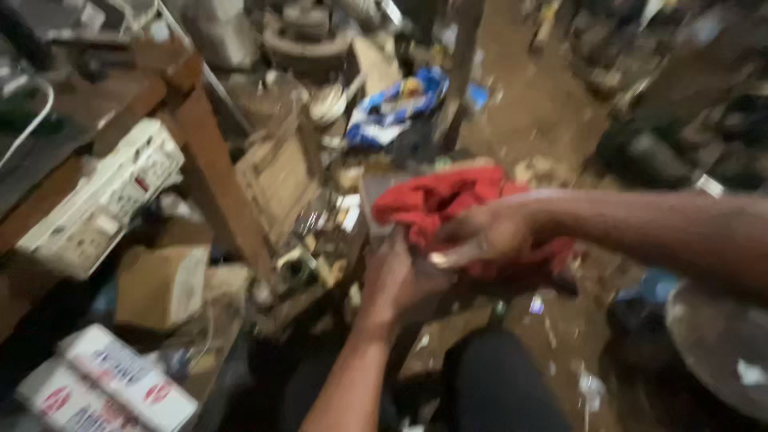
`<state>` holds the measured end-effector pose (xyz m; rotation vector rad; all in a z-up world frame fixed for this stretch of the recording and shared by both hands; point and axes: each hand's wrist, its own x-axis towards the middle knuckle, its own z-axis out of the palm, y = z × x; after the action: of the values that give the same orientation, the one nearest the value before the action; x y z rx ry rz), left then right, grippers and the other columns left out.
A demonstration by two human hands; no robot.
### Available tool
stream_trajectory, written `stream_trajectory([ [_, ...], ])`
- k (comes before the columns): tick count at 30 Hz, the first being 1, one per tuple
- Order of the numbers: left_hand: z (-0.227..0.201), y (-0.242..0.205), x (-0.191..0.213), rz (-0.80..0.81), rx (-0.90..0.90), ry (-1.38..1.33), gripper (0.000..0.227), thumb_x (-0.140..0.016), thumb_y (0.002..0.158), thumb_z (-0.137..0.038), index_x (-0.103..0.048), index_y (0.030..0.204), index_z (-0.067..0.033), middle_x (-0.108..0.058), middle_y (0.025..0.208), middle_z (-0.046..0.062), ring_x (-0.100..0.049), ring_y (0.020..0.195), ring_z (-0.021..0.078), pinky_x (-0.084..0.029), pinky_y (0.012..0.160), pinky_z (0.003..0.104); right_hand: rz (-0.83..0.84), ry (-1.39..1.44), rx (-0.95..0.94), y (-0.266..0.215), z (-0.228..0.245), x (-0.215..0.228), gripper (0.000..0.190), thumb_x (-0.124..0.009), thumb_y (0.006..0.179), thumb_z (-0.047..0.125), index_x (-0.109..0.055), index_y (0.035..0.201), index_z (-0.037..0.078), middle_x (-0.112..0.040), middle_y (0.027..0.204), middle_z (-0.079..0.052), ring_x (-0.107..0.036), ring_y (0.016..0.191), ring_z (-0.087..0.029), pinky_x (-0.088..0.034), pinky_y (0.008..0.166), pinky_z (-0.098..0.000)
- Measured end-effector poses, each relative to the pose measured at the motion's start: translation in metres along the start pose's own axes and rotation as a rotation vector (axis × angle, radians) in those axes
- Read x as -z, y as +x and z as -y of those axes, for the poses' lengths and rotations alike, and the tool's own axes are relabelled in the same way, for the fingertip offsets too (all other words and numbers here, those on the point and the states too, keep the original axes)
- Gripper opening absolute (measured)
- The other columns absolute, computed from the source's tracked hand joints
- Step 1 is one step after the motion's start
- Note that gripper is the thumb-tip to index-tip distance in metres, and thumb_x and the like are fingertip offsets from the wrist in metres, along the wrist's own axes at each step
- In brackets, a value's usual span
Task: The person cleans a cylindrical metal part with a red cloth and uses a screwdriver to scrape its surface. The person repeatedly wipes and scrapes the part while holding it on a cluttered workbench.
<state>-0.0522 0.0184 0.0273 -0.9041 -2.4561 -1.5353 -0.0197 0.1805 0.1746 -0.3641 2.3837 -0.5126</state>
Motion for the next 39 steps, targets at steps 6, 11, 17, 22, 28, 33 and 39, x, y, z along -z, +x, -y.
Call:
stream_trajectory([
  [6,0.032,0.026,-0.030,0.003,-0.021,0.025,0.055,-0.062,0.079,-0.029,-0.055,0.130,-0.0088,-0.069,0.109,0.028,-0.064,0.098,0.0518,-0.051,0.081,0.057,0.171,-0.551,0.165,0.026,-0.006,-0.001,0.069,-0.064,0.088,0.069,-0.067,0.125,0.010,-0.070,0.122,-0.016,-0.064,0.113,-0.035,-0.050,0.095,-0.0469],
  [11,0.066,0.034,-0.054,0.074,-0.033,0.236,0.045,-0.060,0.093,-0.021,-0.051,0.135,-0.0076,-0.067,0.103,0.030,-0.065,0.092,0.0515,-0.051,0.076,0.060,0.159,-1.024,-0.181,0.013,-0.015,0.019,0.043,-0.075,0.073,0.057,-0.072,0.107,0.032,-0.075,0.094,-0.005,-0.073,0.091,-0.028,-0.057,0.075,-0.0482],
  [17,0.079,0.025,-0.061,-0.005,-0.180,0.204,0.038,-0.064,0.089,-0.026,-0.054,0.121,-0.0075,-0.070,0.104,0.026,-0.067,0.098,0.0484,-0.053,0.084,0.056,0.100,-0.824,-0.130,0.028,-0.002,0.021,0.053,-0.076,0.066,0.057,-0.072,0.111,0.030,-0.076,0.102,-0.002,-0.073,0.094,-0.027,-0.056,0.078,-0.0482],
  [22,0.069,0.021,-0.052,0.092,-0.120,0.104,0.063,-0.077,0.074,-0.038,-0.057,0.123,-0.0035,-0.071,0.101,0.027,-0.064,0.097,0.0527,-0.051,0.079,0.058,0.142,-0.842,-0.095,0.010,0.019,0.020,0.061,-0.077,0.060,0.057,-0.071,0.115,0.029,-0.076,0.109,0.000,-0.073,0.097,-0.027,-0.056,0.080,-0.0481],
  [28,0.062,0.000,-0.063,0.166,0.342,0.026,0.044,-0.044,0.119,-0.038,-0.071,0.107,-0.0054,-0.073,0.105,0.031,-0.065,0.103,0.0527,-0.051,0.086,0.061,0.244,-0.872,-0.262,-0.008,0.018,0.002,0.080,-0.081,0.049,0.063,-0.070,0.118,0.025,-0.078,0.111,-0.001,-0.074,0.100,-0.027,-0.057,0.085,-0.0466],
  [33,0.018,0.019,-0.023,0.113,0.043,0.156,0.050,-0.070,0.082,-0.030,-0.055,0.125,-0.0081,-0.070,0.106,0.027,-0.066,0.097,0.0504,-0.051,0.080,0.061,0.227,-0.600,-0.160,0.003,0.018,0.038,0.098,-0.076,0.067,0.077,-0.062,0.137,0.010,-0.058,0.140,-0.017,-0.057,0.127,-0.036,-0.046,0.103,-0.0481],
  [39,-0.008,0.006,-0.002,0.025,-0.077,0.001,0.080,-0.089,0.062,-0.042,-0.053,0.122,-0.0055,-0.070,0.104,0.024,-0.067,0.096,0.0491,-0.054,0.078,0.056,0.132,0.173,-0.056,0.004,-0.052,0.005,0.111,-0.075,0.068,0.074,-0.036,0.150,0.010,-0.056,0.146,-0.016,-0.057,0.134,-0.027,-0.050,0.105,-0.0419],
])
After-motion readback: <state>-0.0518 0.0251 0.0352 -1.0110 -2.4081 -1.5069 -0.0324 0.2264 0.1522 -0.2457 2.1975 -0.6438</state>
